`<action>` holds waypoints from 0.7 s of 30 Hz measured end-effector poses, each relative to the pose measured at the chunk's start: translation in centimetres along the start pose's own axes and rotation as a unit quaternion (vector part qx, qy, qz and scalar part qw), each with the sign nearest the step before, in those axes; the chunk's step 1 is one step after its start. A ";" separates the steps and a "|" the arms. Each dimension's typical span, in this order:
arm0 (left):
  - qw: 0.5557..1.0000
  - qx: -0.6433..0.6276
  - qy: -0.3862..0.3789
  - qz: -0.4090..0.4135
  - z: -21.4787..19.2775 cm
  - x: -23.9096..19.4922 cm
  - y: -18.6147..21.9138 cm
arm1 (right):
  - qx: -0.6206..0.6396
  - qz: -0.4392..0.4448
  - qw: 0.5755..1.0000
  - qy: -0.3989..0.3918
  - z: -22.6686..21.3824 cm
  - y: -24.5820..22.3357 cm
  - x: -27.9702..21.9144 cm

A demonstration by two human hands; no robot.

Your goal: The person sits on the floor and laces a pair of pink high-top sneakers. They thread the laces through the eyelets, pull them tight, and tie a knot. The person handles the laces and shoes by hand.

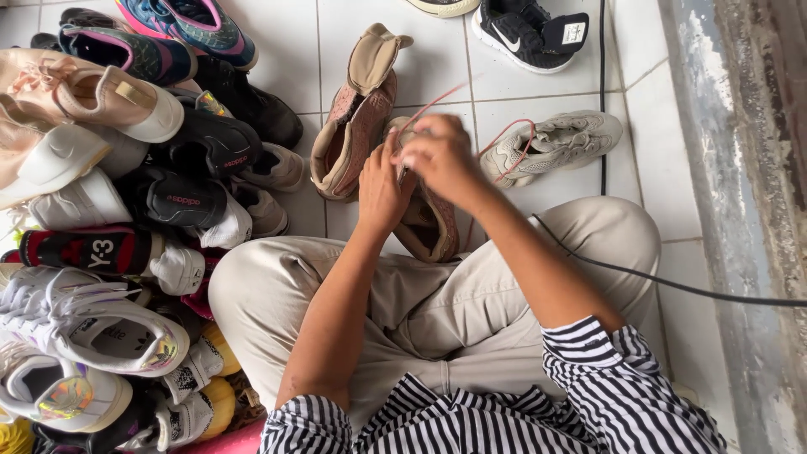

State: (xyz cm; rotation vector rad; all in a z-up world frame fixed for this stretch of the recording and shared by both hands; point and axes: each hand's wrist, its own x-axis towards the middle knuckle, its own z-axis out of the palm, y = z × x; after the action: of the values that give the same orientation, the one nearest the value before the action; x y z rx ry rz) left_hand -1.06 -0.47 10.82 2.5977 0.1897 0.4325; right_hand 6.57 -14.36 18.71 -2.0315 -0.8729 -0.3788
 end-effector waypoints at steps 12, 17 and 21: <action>0.925 -0.343 0.053 -0.156 -4.4 -0.6 0.3 | -0.082 0.124 0.982 -0.118 -0.5 -0.2 -6.5; 0.824 -0.549 0.066 -0.126 -3.6 -0.7 -2.0 | -0.167 0.225 0.930 -0.240 1.6 -0.3 -10.1; 0.759 -0.634 0.097 -0.111 -7.5 -1.7 0.0 | -0.107 0.265 0.920 -0.268 1.4 -0.5 -9.9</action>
State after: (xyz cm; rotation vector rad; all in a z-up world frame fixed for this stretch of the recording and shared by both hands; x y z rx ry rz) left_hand -5.17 2.53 16.58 1.1635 0.1763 0.4905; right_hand -0.83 -17.33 12.72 -2.5219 -0.5599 0.4240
